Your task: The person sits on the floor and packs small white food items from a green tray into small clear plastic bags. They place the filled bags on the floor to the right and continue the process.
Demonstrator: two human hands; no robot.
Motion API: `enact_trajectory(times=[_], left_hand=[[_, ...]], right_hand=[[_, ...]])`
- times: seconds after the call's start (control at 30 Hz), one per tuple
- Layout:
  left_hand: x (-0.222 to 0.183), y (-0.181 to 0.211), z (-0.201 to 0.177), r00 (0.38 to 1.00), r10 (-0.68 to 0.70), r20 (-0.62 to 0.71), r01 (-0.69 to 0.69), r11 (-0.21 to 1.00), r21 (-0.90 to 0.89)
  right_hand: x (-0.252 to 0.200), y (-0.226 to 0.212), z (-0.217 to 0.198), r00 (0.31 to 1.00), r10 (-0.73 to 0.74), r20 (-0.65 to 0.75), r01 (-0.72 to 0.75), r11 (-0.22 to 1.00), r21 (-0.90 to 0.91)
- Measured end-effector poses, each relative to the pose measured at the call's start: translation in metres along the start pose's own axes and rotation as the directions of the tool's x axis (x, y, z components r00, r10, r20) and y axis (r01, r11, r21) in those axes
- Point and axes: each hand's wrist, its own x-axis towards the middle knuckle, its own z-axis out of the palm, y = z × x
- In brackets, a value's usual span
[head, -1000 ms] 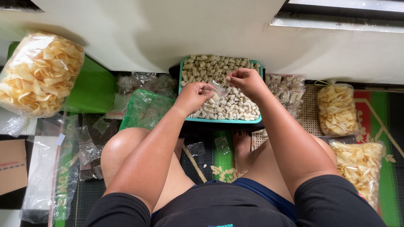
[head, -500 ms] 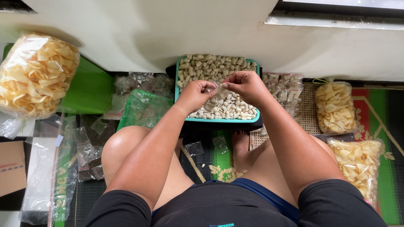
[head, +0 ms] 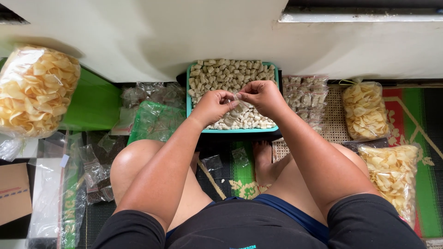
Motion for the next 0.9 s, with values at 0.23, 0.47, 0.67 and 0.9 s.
enact_trajectory(times=[0.23, 0.47, 0.67, 0.9], left_hand=[[0.002, 0.003, 0.001, 0.997, -0.007, -0.077, 0.002, 0.998, -0.069], [-0.006, 0.015, 0.003, 0.993, -0.013, -0.121, -0.006, 0.989, -0.151], [-0.002, 0.014, 0.002, 0.991, 0.003, -0.137, -0.027, 0.984, -0.173], [0.001, 0.006, 0.003, 0.992, -0.026, -0.119, 0.004, 0.982, -0.187]], right_hand=[[0.003, 0.006, 0.004, 0.998, -0.043, -0.037, 0.045, 0.998, 0.050], [-0.005, -0.017, 0.006, 0.994, -0.089, 0.056, 0.078, 0.982, 0.171], [-0.002, -0.005, 0.005, 0.993, -0.117, 0.037, 0.107, 0.973, 0.203], [-0.007, -0.013, 0.013, 0.992, -0.106, 0.066, 0.093, 0.978, 0.185]])
